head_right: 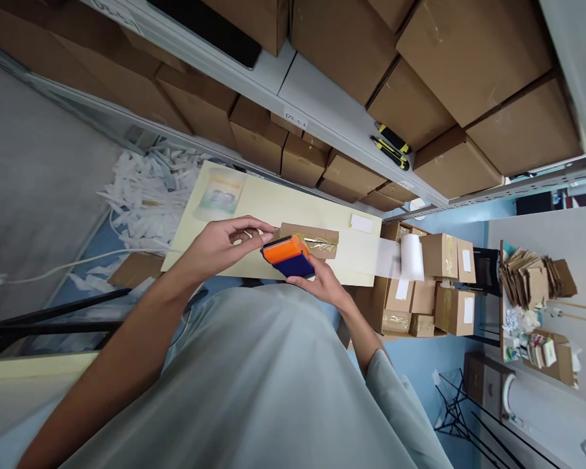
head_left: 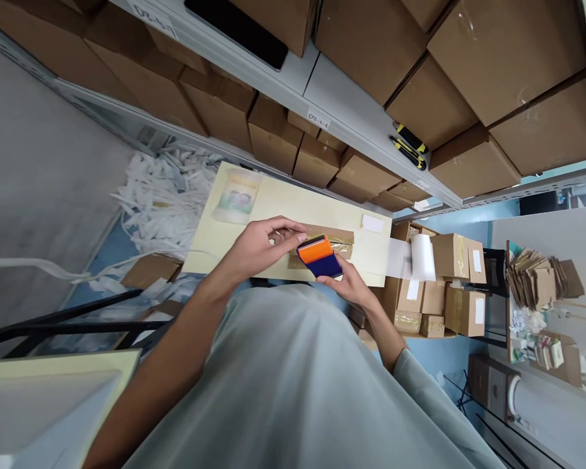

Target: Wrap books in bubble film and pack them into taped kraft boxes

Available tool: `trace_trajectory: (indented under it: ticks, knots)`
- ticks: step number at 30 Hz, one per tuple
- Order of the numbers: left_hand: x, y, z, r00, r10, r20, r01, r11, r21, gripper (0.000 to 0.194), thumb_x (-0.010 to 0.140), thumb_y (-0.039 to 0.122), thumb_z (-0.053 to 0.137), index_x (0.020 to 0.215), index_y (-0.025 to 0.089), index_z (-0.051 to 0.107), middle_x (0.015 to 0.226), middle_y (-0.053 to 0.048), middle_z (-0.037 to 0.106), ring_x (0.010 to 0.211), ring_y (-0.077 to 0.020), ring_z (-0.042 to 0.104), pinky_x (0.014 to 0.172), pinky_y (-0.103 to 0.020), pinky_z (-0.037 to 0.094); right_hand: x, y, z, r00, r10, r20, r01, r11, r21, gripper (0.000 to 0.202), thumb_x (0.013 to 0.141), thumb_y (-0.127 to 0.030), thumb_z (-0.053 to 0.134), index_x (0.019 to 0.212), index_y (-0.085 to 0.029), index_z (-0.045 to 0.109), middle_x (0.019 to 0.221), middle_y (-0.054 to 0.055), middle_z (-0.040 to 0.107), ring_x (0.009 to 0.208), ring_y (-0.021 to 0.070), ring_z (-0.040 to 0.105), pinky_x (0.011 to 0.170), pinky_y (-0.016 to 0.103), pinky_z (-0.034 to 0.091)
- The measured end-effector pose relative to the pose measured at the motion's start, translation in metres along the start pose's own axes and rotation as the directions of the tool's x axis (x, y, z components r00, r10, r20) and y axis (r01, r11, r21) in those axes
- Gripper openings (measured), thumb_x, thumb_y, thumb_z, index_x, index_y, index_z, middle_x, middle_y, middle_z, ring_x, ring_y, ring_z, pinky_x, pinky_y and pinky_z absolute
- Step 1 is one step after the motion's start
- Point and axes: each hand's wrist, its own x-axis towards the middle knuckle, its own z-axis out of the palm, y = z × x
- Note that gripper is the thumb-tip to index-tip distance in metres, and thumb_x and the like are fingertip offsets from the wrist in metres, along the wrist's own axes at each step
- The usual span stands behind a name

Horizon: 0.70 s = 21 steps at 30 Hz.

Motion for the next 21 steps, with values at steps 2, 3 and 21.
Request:
trace_trajectory:
  ticks: [2,3,21]
  knots:
    - [-0.001,-0.002,0.002,1.0,-0.021,0.019,0.021,1.0,-0.002,0.046,0.081,0.066,0.083,0.096,0.022,0.085,0.099,-0.008,0.082,0.085,-0.0223,0.07,0.077,-0.032,0.06,-0.004,0.004,-0.005,1.0,0.01,0.024,-0.009,1.0,-0.025,0.065,0.091,-0.068,0.084,0.135,-0.021,0.072,0.127,0.009,0.079,0.112,0.0293,0.072,0.103,0.041,0.057]
    - [-0.001,-0.004,0.004,0.999,-0.026,0.028,0.026,1.0,-0.004,0.047,0.08,0.067,0.083,0.093,0.022,0.084,0.096,-0.008,0.081,0.083,-0.022,0.069,0.075,-0.032,0.059,-0.005,0.006,-0.007,0.999,0.014,0.034,-0.013,0.999,-0.035,0.064,0.091,-0.067,0.084,0.134,-0.021,0.072,0.127,0.009,0.079,0.111,0.0294,0.073,0.103,0.041,0.057]
    - [-0.032,-0.085,0.057,0.931,-0.269,-0.247,0.27,0.962,-0.029,0.039,0.085,0.059,0.073,0.094,0.021,0.077,0.066,0.0,0.062,0.06,-0.017,0.052,0.056,-0.028,0.039,0.012,0.015,-0.038,0.919,0.228,0.322,-0.19,0.971,-0.145,0.061,0.091,-0.081,0.074,0.097,-0.02,0.077,0.082,0.002,0.074,0.074,0.0199,0.066,0.065,0.029,0.051]
